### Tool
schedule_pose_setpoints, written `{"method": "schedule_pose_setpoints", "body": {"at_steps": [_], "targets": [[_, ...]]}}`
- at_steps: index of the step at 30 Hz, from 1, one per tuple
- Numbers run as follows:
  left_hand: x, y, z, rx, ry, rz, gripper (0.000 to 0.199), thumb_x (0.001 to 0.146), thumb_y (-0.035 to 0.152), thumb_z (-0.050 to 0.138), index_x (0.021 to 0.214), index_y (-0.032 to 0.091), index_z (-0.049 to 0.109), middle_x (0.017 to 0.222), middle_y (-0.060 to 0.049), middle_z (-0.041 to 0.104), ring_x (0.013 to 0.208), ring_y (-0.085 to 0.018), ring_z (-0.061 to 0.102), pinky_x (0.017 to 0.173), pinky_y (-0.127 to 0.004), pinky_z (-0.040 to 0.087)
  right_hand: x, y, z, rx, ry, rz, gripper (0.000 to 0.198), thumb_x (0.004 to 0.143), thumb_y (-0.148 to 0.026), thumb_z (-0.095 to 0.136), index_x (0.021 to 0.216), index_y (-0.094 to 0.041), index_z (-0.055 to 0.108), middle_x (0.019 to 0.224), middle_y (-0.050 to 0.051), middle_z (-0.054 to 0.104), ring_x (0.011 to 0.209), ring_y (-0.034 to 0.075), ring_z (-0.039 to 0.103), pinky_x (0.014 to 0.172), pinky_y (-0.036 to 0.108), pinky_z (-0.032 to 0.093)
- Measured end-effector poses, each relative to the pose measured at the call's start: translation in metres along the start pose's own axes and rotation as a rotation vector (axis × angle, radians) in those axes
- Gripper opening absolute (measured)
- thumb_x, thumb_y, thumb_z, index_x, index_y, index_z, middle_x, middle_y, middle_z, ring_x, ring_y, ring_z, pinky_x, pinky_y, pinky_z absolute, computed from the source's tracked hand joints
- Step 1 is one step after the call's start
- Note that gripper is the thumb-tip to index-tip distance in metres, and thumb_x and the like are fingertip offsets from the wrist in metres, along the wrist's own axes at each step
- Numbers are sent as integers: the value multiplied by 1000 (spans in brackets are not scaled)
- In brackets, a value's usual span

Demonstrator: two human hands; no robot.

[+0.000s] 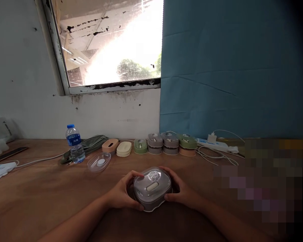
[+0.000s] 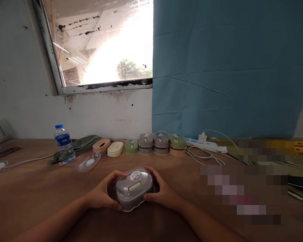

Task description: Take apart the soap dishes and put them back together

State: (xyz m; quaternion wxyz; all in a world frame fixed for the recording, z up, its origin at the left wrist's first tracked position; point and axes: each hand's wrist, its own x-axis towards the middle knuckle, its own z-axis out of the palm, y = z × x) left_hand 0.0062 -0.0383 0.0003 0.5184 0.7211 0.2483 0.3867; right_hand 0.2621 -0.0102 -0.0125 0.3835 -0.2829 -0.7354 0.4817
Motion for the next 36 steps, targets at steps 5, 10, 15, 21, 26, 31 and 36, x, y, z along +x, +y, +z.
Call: {"method": "schedule_pose_setpoints", "body": {"at_steps": [5,10,15,21,26,31,36], "targets": [[0,3,-1,96,-14,-32,76,46,14,78,111,22,38,111,-6,48,103,-23,47,87,-35,36,-1,-5,2,-42,0,27,87,56,-35,75,128,-21,27,132,11,36,121,24,35,102,39,25],[0,6,0,105,-44,-30,74,49,16,77,112,21,38,113,-7,47,104,-23,46,89,-35,35,-1,-7,2,-53,1,36,87,56,-33,76,127,-20,27,132,12,35,121,25,34,102,40,25],[1,6,-2,100,-31,-7,69,52,16,77,111,22,42,130,-11,32,118,-25,36,98,-36,28,-1,-7,2,-59,-10,62,87,56,-31,76,127,-21,27,132,12,35,121,25,35,102,39,26],[2,6,-4,155,20,14,65,51,19,78,107,21,45,124,-10,39,112,-25,42,95,-36,32,0,-5,3,-38,6,54,91,56,-33,76,130,-21,24,134,13,33,121,25,35,102,39,26],[4,5,-5,88,138,-63,50,62,34,71,102,19,45,102,-6,54,95,-19,52,81,-30,40,0,-6,4,-63,11,93,98,54,-36,77,132,-21,19,134,13,33,122,24,34,103,39,25],[8,-3,-15,20,372,-139,38,78,53,45,88,17,47,88,-6,62,85,-19,58,79,-31,41,-1,-6,4,-99,8,108,97,54,-36,77,131,-22,19,137,13,29,124,23,31,104,40,23],[10,-6,-30,141,545,-197,48,80,61,27,74,17,46,60,-4,64,62,-18,60,64,-29,43,-1,-8,4,-110,3,110,96,54,-37,76,131,-22,21,135,13,32,123,24,32,104,41,24]]}}
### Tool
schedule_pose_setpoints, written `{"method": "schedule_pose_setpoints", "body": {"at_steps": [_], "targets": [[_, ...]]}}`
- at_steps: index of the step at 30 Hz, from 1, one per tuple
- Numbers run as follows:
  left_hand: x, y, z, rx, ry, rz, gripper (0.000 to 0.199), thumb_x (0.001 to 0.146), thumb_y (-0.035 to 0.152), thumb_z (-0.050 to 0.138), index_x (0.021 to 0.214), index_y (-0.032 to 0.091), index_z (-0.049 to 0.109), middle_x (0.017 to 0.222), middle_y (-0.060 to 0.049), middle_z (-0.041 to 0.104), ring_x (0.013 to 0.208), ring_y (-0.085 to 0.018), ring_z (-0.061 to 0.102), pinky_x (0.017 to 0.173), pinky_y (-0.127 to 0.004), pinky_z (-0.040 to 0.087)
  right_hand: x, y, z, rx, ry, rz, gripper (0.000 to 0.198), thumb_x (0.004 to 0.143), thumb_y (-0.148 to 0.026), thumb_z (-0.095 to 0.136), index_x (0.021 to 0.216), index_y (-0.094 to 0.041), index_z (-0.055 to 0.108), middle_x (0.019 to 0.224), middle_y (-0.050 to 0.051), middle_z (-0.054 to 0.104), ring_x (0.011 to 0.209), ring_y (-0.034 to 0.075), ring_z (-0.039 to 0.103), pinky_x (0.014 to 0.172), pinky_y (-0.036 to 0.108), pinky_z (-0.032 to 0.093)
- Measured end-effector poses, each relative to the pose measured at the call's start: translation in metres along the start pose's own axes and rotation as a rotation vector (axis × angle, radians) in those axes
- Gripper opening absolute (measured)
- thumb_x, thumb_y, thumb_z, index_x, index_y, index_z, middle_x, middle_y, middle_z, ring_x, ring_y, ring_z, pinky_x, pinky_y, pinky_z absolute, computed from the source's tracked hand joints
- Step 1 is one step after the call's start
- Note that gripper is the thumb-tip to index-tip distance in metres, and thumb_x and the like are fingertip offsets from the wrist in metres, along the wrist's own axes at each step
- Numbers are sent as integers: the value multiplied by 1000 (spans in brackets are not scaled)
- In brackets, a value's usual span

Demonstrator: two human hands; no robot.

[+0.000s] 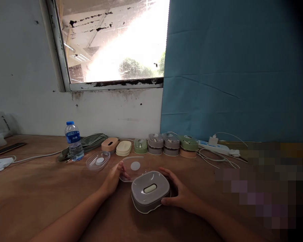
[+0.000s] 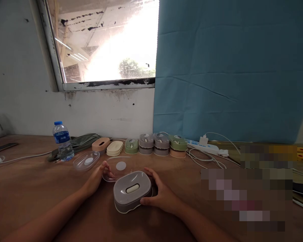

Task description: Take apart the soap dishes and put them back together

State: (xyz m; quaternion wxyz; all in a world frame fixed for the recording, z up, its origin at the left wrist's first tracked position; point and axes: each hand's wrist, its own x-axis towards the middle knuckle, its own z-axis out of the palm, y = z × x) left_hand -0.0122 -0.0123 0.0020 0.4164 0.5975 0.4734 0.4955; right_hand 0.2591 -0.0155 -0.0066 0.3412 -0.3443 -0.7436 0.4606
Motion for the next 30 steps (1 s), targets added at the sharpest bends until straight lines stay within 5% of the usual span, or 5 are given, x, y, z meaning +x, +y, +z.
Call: {"method": "schedule_pose_setpoints", "body": {"at_steps": [6,11,18,22,30], "targets": [[8,-2,-10,198,78,-27,46,82,57,23,71,19,44,48,-1,59,46,-16,51,48,-25,36,0,0,0,-10,-8,-12,94,56,-37,75,131,-21,21,134,13,32,123,24,32,103,38,24],[11,-6,-17,398,144,48,39,80,52,37,79,18,56,68,-3,62,72,-20,57,68,-29,40,-1,-6,0,-44,-12,-7,92,56,-38,75,131,-22,23,133,12,34,123,24,32,103,40,25],[3,4,-20,486,-13,119,46,72,39,54,113,19,54,115,-11,52,108,-26,46,95,-38,31,-1,-5,0,-35,-10,-19,86,56,-38,75,128,-23,30,130,10,39,120,24,36,102,38,27],[-4,14,-19,689,-129,272,41,67,21,56,108,26,58,123,-7,45,115,-27,37,97,-42,27,-1,-6,0,-15,-18,-3,84,57,-37,75,127,-22,31,129,10,40,119,24,38,101,38,28],[-5,17,-15,832,-370,471,23,78,20,48,90,23,67,78,-5,60,77,-17,54,69,-26,41,-1,-8,0,-18,-20,8,81,57,-36,74,125,-22,32,127,10,42,118,24,39,100,37,30]]}}
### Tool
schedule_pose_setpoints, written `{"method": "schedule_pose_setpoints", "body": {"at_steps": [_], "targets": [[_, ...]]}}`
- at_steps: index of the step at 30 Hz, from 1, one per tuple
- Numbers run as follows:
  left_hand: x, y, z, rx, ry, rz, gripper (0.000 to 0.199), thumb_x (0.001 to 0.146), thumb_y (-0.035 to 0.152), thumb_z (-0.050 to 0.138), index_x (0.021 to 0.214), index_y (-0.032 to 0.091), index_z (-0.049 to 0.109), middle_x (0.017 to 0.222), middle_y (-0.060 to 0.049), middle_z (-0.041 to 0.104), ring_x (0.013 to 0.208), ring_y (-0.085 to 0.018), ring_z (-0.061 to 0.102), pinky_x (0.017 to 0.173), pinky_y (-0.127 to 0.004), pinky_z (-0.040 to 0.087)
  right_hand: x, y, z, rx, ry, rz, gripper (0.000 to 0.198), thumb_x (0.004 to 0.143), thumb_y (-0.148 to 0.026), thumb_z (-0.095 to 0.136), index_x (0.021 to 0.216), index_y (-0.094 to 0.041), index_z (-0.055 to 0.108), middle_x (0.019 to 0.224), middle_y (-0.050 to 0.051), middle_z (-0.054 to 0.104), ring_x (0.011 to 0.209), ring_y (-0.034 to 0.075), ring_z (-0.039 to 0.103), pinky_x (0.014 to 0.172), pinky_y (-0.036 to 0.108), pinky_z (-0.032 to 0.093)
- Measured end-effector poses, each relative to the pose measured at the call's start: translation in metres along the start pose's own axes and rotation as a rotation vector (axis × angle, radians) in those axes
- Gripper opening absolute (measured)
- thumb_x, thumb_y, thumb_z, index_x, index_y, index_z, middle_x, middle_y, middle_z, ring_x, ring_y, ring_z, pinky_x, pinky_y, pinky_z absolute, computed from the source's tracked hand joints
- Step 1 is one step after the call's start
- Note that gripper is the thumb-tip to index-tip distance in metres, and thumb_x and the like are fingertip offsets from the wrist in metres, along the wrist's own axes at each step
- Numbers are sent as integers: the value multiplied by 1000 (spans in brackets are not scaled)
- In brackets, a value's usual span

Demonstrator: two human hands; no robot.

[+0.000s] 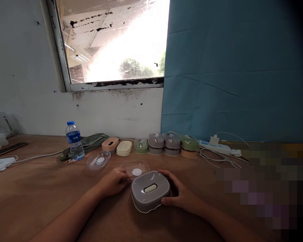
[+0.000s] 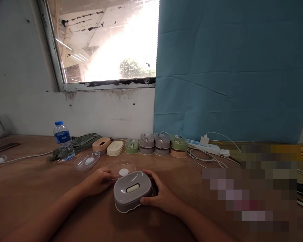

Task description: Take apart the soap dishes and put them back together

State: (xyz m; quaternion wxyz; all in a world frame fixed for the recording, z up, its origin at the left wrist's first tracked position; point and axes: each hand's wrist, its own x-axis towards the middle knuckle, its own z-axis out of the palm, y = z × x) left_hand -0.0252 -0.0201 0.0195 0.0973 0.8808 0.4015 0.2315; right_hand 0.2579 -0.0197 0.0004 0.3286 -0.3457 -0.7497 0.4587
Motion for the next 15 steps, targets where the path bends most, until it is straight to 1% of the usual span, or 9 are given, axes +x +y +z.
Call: {"method": "schedule_pose_setpoints", "body": {"at_steps": [1,3,6,8,10,13,15], "targets": [[0,0,1,4,2,5,23,79,21,47,91,23,66,77,-5,60,75,-17,54,68,-25,41,0,0,0,-1,1,-3,81,58,-36,74,125,-22,32,127,10,42,118,24,39,100,37,30],[1,1,2,40,46,-4,24,82,22,44,93,23,65,82,-6,60,78,-18,54,69,-26,40,0,2,0,-11,3,-9,81,58,-35,74,125,-22,32,128,10,41,118,24,38,101,37,29],[3,-2,-1,210,202,-77,27,84,22,39,98,20,62,87,-8,59,82,-19,53,73,-29,39,0,3,0,-13,3,-12,80,58,-36,74,125,-23,32,128,9,41,118,24,39,100,37,30],[3,-9,-8,375,320,-178,28,85,20,37,99,17,61,87,-9,59,81,-20,53,73,-31,39,0,4,-1,-7,-5,-11,81,58,-36,74,125,-23,31,127,9,41,117,24,40,99,36,31],[2,-20,-17,539,394,-302,28,84,19,37,98,15,61,86,-10,59,80,-22,53,72,-33,39,1,4,-1,-7,-11,-14,81,58,-36,74,125,-23,31,127,9,42,116,24,40,99,36,31],[-3,-39,-30,721,415,-467,27,81,18,39,93,14,63,84,-10,60,80,-24,53,72,-35,38,2,5,-2,-17,-11,-19,80,58,-35,74,125,-23,31,127,9,42,117,24,40,100,37,30],[-7,-47,-36,773,409,-536,27,80,19,39,90,14,64,83,-10,60,82,-25,53,73,-35,37,2,6,-2,-23,-12,-16,80,58,-35,74,125,-23,30,127,9,41,117,24,39,100,37,30]]}}
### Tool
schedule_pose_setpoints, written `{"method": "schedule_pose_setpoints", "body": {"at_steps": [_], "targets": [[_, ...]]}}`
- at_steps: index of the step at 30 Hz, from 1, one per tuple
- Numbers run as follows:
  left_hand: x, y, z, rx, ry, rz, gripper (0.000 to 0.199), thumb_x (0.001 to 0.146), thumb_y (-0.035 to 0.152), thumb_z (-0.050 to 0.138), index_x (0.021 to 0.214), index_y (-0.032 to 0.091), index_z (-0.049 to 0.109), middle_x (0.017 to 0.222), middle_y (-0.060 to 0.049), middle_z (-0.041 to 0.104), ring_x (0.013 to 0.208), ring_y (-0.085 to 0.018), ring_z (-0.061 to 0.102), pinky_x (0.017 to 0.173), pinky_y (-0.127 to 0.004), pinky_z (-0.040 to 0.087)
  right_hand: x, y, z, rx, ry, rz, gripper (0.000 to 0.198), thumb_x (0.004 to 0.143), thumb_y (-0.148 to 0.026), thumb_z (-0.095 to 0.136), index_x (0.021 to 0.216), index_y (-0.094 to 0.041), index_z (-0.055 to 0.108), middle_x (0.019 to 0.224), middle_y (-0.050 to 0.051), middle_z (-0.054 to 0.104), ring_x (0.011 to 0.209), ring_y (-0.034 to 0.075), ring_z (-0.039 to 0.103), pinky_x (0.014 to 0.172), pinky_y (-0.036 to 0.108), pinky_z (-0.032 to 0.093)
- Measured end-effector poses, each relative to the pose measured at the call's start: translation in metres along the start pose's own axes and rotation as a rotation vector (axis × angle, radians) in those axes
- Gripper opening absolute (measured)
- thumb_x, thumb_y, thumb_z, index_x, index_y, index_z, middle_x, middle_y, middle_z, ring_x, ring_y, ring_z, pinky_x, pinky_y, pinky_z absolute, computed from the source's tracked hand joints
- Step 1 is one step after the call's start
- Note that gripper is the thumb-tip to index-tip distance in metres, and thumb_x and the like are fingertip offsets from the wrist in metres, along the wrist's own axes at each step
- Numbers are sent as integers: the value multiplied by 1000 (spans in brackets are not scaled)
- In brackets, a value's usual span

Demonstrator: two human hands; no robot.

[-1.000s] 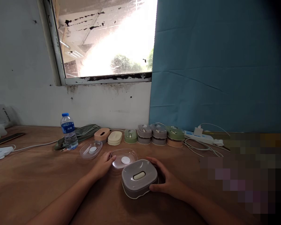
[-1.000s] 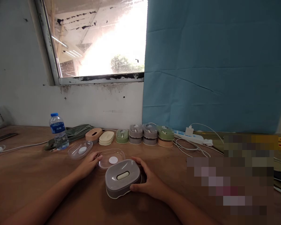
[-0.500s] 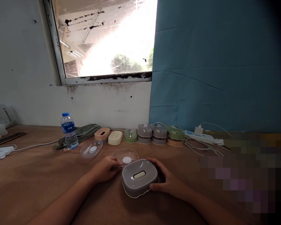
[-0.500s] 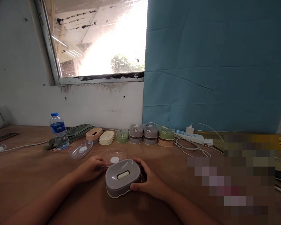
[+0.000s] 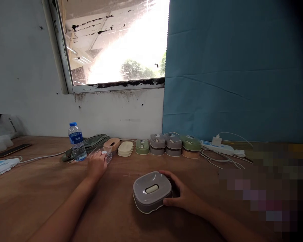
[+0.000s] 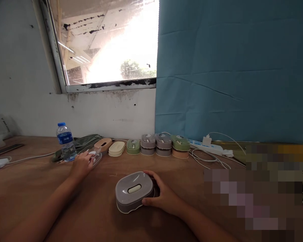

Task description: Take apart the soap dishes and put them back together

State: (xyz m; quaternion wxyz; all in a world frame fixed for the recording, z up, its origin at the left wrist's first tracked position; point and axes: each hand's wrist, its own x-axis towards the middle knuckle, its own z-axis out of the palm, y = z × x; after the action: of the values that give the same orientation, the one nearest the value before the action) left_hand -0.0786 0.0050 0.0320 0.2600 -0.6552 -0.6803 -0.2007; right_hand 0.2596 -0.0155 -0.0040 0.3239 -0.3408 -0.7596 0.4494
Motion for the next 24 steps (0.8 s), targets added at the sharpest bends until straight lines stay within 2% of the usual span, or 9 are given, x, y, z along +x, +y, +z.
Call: {"method": "schedule_pose_setpoints", "body": {"at_steps": [3,9,16,19,21,24], "targets": [[0,-9,1,15,-52,-47,28,79,19,39,86,15,66,81,-9,61,80,-24,54,73,-34,37,0,1,0,1,1,2,81,58,-35,74,125,-23,31,128,10,41,117,25,39,100,37,29],[0,-9,2,-49,-183,-80,29,76,19,41,88,17,67,84,-8,62,84,-23,56,74,-31,37,-1,1,1,22,-2,-1,81,58,-36,74,126,-23,30,128,10,41,117,24,40,100,36,30],[0,-11,4,-97,-250,-93,26,76,22,44,87,20,68,82,-6,65,78,-17,59,67,-25,39,0,2,0,18,1,3,82,58,-36,74,126,-23,30,128,10,41,117,24,39,100,36,29],[0,-11,5,-104,-249,-100,26,76,24,45,87,19,68,83,-7,64,79,-19,58,68,-26,39,0,2,0,30,-1,5,82,58,-36,74,126,-23,30,127,9,42,116,23,41,99,35,31],[-1,-8,4,-90,-223,-113,29,75,28,47,94,16,65,88,-10,63,84,-23,56,73,-31,39,0,1,0,28,-6,9,82,58,-36,74,126,-23,30,126,10,43,116,24,41,99,36,31],[-4,3,-3,-134,-92,-44,43,75,32,48,112,9,54,99,-14,58,94,-29,50,82,-40,37,-1,-1,1,20,-7,13,82,58,-36,74,126,-23,30,126,10,42,117,24,40,100,37,30]]}}
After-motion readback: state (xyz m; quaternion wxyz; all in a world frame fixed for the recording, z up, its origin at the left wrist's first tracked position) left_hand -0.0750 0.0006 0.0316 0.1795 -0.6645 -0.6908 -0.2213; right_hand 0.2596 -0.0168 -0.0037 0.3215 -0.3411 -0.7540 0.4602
